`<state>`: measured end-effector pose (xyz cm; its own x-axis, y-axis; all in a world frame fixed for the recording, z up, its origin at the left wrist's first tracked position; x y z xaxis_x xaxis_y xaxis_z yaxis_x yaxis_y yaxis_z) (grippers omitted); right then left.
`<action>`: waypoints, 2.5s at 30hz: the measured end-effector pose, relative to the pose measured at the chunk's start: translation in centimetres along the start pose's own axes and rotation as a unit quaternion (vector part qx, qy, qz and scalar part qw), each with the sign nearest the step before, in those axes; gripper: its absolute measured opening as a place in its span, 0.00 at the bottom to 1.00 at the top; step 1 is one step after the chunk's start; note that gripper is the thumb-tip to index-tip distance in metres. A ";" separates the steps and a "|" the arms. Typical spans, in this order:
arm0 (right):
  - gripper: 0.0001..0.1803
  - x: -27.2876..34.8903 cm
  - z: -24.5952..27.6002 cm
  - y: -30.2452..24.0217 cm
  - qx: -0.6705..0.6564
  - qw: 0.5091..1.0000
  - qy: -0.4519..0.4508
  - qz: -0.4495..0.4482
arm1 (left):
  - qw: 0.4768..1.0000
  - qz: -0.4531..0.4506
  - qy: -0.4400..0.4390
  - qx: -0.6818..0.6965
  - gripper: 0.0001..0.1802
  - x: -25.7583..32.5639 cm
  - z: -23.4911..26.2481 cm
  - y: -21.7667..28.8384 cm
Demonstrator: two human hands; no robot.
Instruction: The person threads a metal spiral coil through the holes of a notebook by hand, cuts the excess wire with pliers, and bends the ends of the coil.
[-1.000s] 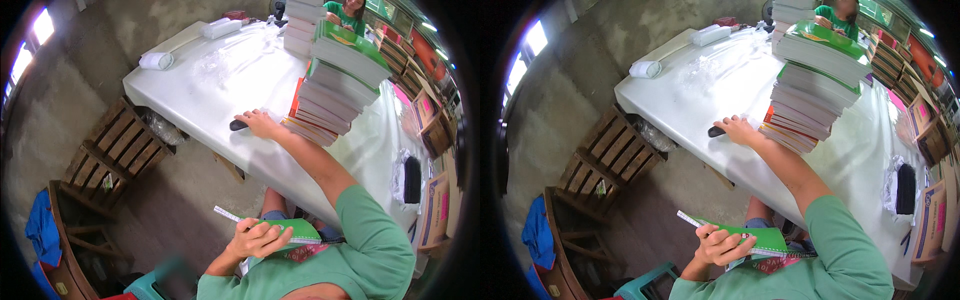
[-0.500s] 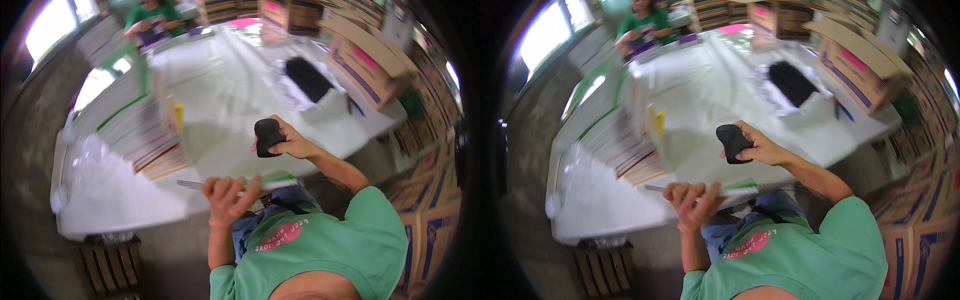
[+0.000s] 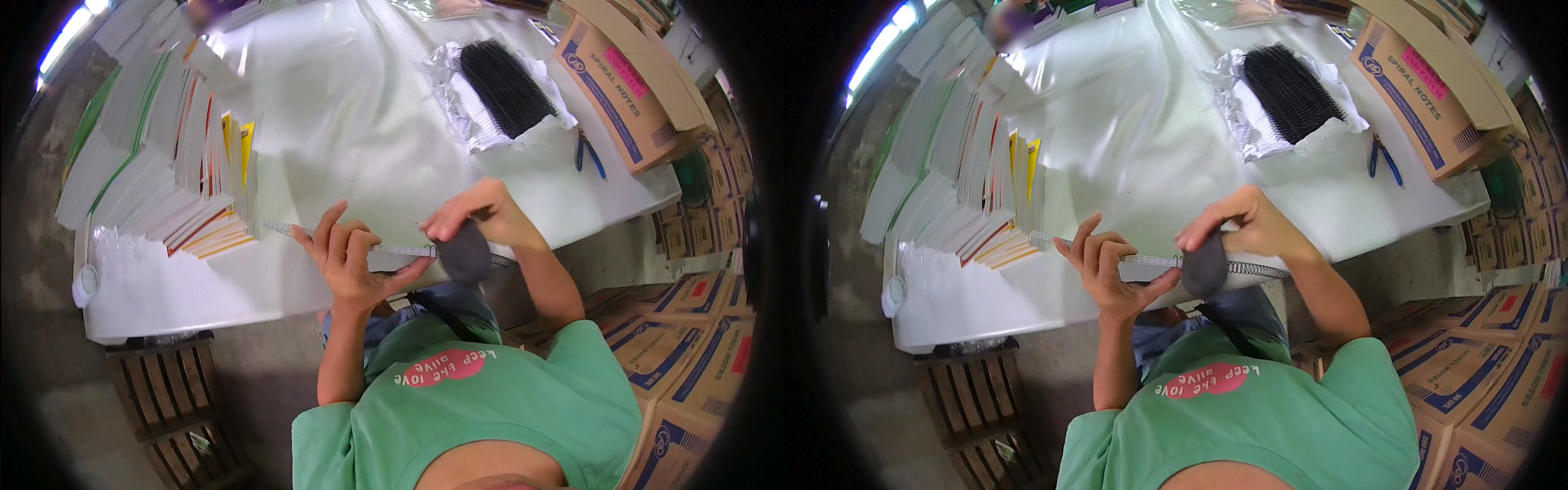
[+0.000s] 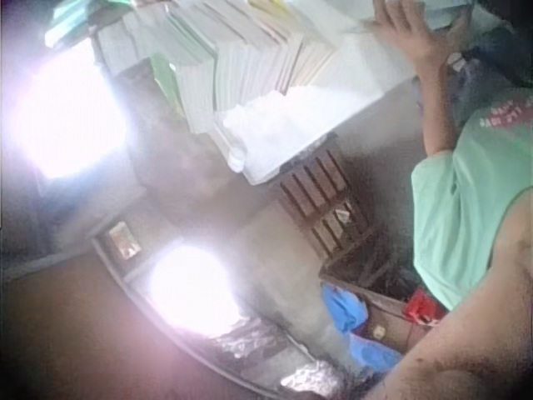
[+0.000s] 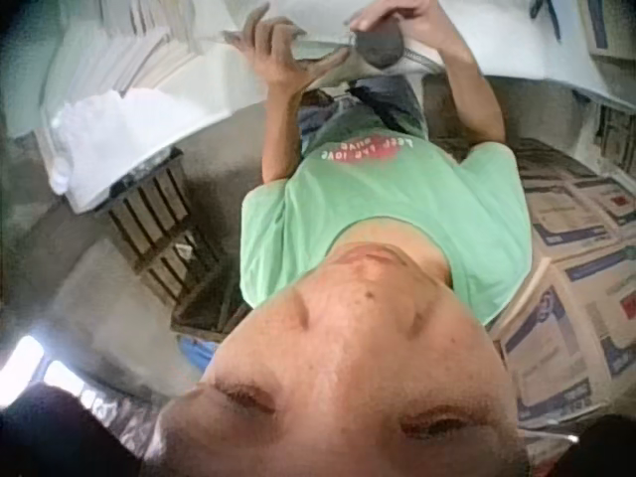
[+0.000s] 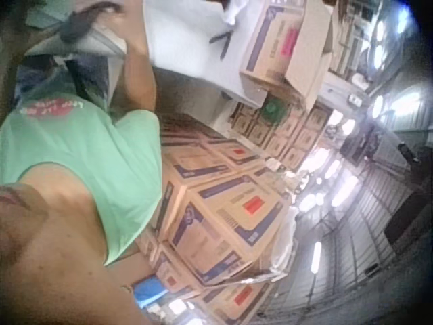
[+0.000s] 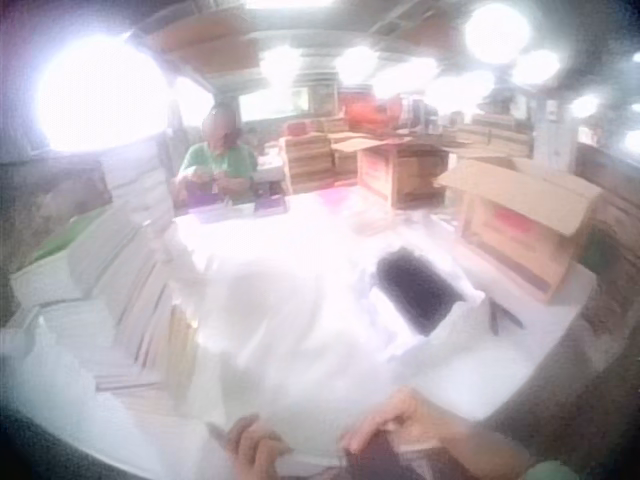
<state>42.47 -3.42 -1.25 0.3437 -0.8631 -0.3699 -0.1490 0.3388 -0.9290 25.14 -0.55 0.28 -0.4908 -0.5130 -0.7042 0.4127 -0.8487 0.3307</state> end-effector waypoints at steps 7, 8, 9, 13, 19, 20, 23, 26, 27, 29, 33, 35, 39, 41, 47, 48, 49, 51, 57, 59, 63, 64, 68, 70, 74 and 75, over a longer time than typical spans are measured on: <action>0.14 -1.7 -0.6 -0.8 0.037 0.999 -0.019 -0.029 | 0.999 -0.004 -0.018 0.028 0.29 0.0 0.3 -0.5; 0.14 -1.5 0.9 0.9 0.129 0.987 0.016 -0.095 | 0.999 0.004 -0.022 0.025 0.29 0.0 0.3 -0.5; 0.14 -1.8 2.0 1.6 0.225 0.960 0.046 -0.159 | 0.999 0.011 -0.019 0.023 0.29 -0.1 0.3 -0.5; 0.15 -2.8 -2.7 -3.2 0.031 0.996 -0.066 0.045 | 0.999 0.006 -0.018 0.030 0.30 0.1 0.3 -1.0; 0.11 -2.9 -0.7 -0.7 0.076 0.997 -0.005 0.004 | 0.996 0.033 -0.020 0.075 0.36 -0.2 0.4 -1.0; 0.10 -3.5 -2.6 -2.8 0.036 0.997 -0.044 0.050 | 0.995 0.047 -0.019 0.090 0.38 0.0 0.3 -1.3; 0.12 -3.7 0.9 1.3 0.317 0.931 0.067 -0.167 | 0.991 0.057 -0.031 0.119 0.42 0.1 0.6 -1.5; 0.15 -4.0 -0.3 0.3 0.025 0.998 0.040 -0.038 | 0.994 0.066 -0.007 0.089 0.44 0.0 0.7 -1.6; 0.15 -4.9 -1.6 -0.4 0.155 0.986 -0.015 -0.053 | 0.996 0.072 -0.009 0.061 0.44 -0.2 1.1 -1.8; 0.14 -5.4 -0.6 1.1 0.354 0.918 0.045 -0.170 | 0.998 0.067 -0.014 0.008 0.44 -1.5 2.3 -2.2; 0.12 -5.3 -1.0 0.0 -0.055 0.995 0.087 0.014 | 0.993 0.092 -0.036 0.069 0.34 -0.9 3.8 -7.3; 0.12 -7.2 -4.3 -0.6 0.209 0.976 -0.042 -0.035 | 0.997 0.055 0.013 0.051 0.34 -1.3 4.0 -6.6; 0.11 -6.0 0.3 2.2 0.177 0.978 0.089 -0.071 | 0.996 0.027 0.061 0.059 0.35 -1.0 2.4 -5.9; 0.11 -6.1 -1.2 -0.8 -0.070 0.991 0.001 0.114 | 0.993 0.042 0.093 0.061 0.34 -0.6 2.2 -5.1; 0.09 -5.7 0.9 2.1 0.227 0.966 0.085 -0.094 | 0.989 0.091 0.096 0.066 0.43 -0.1 1.9 -6.4; 0.09 -5.7 -0.2 1.3 0.166 0.984 0.053 -0.045 | 0.989 0.092 0.101 0.059 0.44 0.1 1.8 -6.8; 0.09 -6.0 -1.3 0.3 0.102 0.994 0.022 0.005 | 0.989 0.094 0.106 0.052 0.46 0.3 1.9 -7.1; 0.06 -6.8 -0.4 3.0 0.277 0.948 0.042 -0.149 | 0.985 0.123 0.077 0.096 0.46 0.5 1.7 -7.6; 0.14 -8.5 -2.5 0.2 0.293 0.954 -0.056 -0.042 | 0.976 0.146 0.060 0.151 0.43 0.7 0.9 -8.2; 0.17 -7.6 1.1 2.6 0.333 0.930 0.086 -0.132 | 0.977 0.130 0.059 0.161 0.42 0.2 0.7 -7.9; 0.13 -8.5 -3.2 -1.7 0.217 0.974 -0.057 0.019 | 0.980 0.106 0.081 0.148 0.40 0.8 0.7 -8.7; 0.12 -8.9 -2.7 -0.2 0.308 0.948 -0.053 -0.061 | 0.980 0.097 0.084 0.150 0.40 0.8 0.8 -8.7; 0.08 -8.4 -1.7 0.7 0.037 0.999 0.019 -0.034 | 0.973 0.091 0.094 0.188 0.36 0.8 0.7 -8.6; 0.10 -8.0 -3.4 -1.8 0.060 0.996 -0.053 0.047 | 0.972 0.107 0.079 0.195 0.33 1.2 0.7 -8.5; 0.13 -4.0 6.5 -2.8 0.289 0.933 0.205 -0.057 | 0.977 0.136 0.070 0.146 0.28 1.7 1.2 -7.3; 0.14 -2.2 8.8 -4.7 0.345 0.904 0.251 -0.018 | 0.979 0.132 0.077 0.135 0.26 2.2 1.3 -6.8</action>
<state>50.53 0.21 3.82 -0.1527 -0.8808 -0.4483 0.5271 0.3111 -0.7908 20.27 3.89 -2.72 -0.2639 -0.7105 -0.6523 0.2815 -0.7036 0.6525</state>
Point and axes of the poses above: each hand's wrist, its own x-axis away from the middle knuckle, its own z-axis out of the back of the hand, y = z × x, the point moved 8 cm from there along -x, towards the middle knuckle, and after that the axes turned 9 degrees about -y, right-handed, at the moved point
